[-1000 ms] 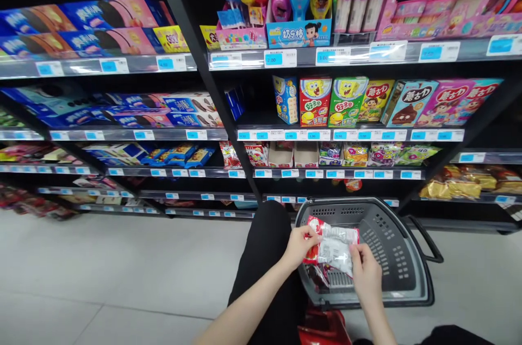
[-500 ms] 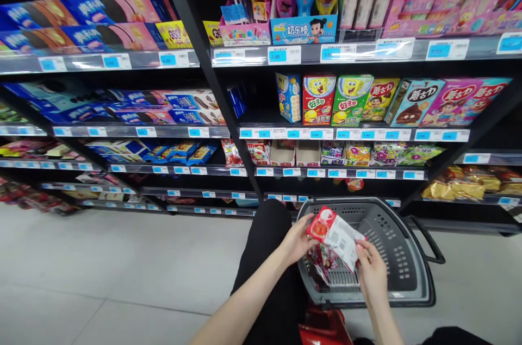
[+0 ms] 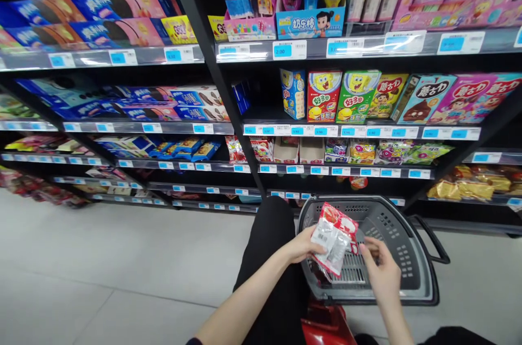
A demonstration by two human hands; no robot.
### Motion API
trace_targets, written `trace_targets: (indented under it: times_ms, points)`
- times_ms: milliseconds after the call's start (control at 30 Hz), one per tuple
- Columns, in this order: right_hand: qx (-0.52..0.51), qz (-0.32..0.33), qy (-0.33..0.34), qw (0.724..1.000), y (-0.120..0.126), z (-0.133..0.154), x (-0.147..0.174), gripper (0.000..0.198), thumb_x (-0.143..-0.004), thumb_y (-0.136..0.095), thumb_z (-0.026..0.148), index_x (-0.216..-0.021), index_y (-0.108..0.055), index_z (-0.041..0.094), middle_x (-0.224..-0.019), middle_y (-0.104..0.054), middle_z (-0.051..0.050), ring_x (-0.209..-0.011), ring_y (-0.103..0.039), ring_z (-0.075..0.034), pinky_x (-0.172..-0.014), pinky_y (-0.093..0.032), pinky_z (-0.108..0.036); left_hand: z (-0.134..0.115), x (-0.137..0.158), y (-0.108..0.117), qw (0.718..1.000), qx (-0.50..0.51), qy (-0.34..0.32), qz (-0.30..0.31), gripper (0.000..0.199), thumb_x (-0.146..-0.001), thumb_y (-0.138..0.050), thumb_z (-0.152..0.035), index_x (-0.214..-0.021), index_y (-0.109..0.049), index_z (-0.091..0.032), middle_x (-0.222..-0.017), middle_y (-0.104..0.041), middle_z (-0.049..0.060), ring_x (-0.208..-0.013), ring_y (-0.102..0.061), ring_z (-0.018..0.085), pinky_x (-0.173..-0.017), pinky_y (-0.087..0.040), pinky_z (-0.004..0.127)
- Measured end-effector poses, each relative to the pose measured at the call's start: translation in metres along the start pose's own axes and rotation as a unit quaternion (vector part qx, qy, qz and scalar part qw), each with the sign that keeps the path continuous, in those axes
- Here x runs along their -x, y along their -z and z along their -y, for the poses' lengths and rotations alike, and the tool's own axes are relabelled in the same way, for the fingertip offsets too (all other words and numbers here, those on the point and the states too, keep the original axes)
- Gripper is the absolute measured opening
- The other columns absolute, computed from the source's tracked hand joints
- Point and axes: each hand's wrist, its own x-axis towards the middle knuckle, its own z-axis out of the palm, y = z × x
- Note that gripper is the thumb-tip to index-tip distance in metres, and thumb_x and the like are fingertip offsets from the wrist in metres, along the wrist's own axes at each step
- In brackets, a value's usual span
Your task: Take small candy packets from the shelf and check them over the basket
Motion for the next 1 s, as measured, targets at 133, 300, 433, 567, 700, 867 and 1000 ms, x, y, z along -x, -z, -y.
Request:
trace_targets:
  times_ms: [133,300,433,567,700,867,1000]
  points:
    - [-0.047,0.078,-0.010,0.996,0.005,-0.006,-0.011,0.048,-0.063,-0.063,0.046,-0.101,-0.057,0.018,-0.098,-0.066,-0.009,-0.085,-0.061,-0.023,-0.071,-0.048,-0.031,-0.002,0.004,-0.008,0.993,-0.075,0.014,0.092,0.072,-0.038,-0.078,-0.006,-0.106,-0.055,-0.016,-0.102,-0.061,0.008,-0.095,-0.055,0.023,-0.078,-0.044,0.032]
    - [-0.028,0.104,-0.084,0.991,0.002,-0.013,-0.009,0.037,-0.057,-0.068,0.044,-0.081,-0.062,0.017,-0.070,-0.070,-0.005,-0.065,-0.064,-0.024,-0.059,-0.049,-0.030,-0.004,0.003,-0.008,0.984,-0.141,0.011,0.106,0.085,-0.032,-0.079,-0.006,-0.111,-0.051,-0.019,-0.107,-0.057,0.007,-0.097,-0.053,0.023,-0.080,-0.043,0.033]
    - [-0.142,0.044,-0.129,0.981,0.005,-0.015,-0.010,0.051,-0.058,-0.070,0.041,-0.101,-0.054,0.018,-0.067,-0.069,-0.003,-0.059,-0.064,-0.022,-0.054,-0.050,-0.030,-0.001,-0.005,-0.002,0.996,-0.072,-0.056,-0.014,0.094,-0.040,-0.079,-0.008,-0.124,-0.038,-0.022,-0.094,-0.061,0.006,-0.082,-0.059,0.019,-0.073,-0.045,0.031]
    - [-0.245,0.041,-0.107,0.963,0.003,-0.008,-0.008,0.069,-0.063,-0.069,0.036,-0.123,-0.039,0.023,-0.083,-0.070,-0.005,-0.071,-0.065,-0.021,-0.062,-0.052,-0.031,0.002,-0.009,-0.004,0.988,0.022,-0.139,-0.063,0.091,-0.053,-0.075,-0.013,-0.130,-0.029,-0.024,-0.091,-0.064,0.008,-0.079,-0.060,0.017,-0.072,-0.044,0.029]
    - [-0.220,0.058,-0.103,0.968,0.001,-0.001,-0.002,0.052,-0.060,-0.070,0.036,-0.108,-0.057,0.019,-0.101,-0.066,-0.010,-0.081,-0.064,-0.023,-0.069,-0.052,-0.033,0.004,-0.009,-0.006,0.985,0.017,-0.146,-0.085,0.063,-0.046,-0.078,-0.011,-0.106,-0.059,-0.014,-0.097,-0.064,0.011,-0.085,-0.059,0.019,-0.076,-0.044,0.028]
    - [-0.166,0.049,-0.052,0.984,0.003,-0.005,-0.002,0.036,-0.059,-0.071,0.034,-0.091,-0.067,0.018,-0.090,-0.069,-0.008,-0.082,-0.062,-0.023,-0.074,-0.049,-0.035,0.004,-0.008,-0.003,0.979,-0.048,-0.124,-0.155,0.052,-0.045,-0.079,-0.020,-0.095,-0.066,-0.012,-0.088,-0.068,0.009,-0.078,-0.060,0.020,-0.075,-0.045,0.031]
    - [-0.110,0.018,0.022,0.994,0.002,-0.008,-0.002,0.020,-0.062,-0.068,0.036,-0.071,-0.068,0.017,-0.075,-0.067,-0.006,-0.071,-0.061,-0.021,-0.069,-0.048,-0.033,0.004,-0.007,-0.003,0.956,-0.143,-0.168,-0.193,0.029,-0.053,-0.074,-0.024,-0.080,-0.071,-0.012,-0.082,-0.068,0.008,-0.077,-0.059,0.019,-0.073,-0.044,0.028]
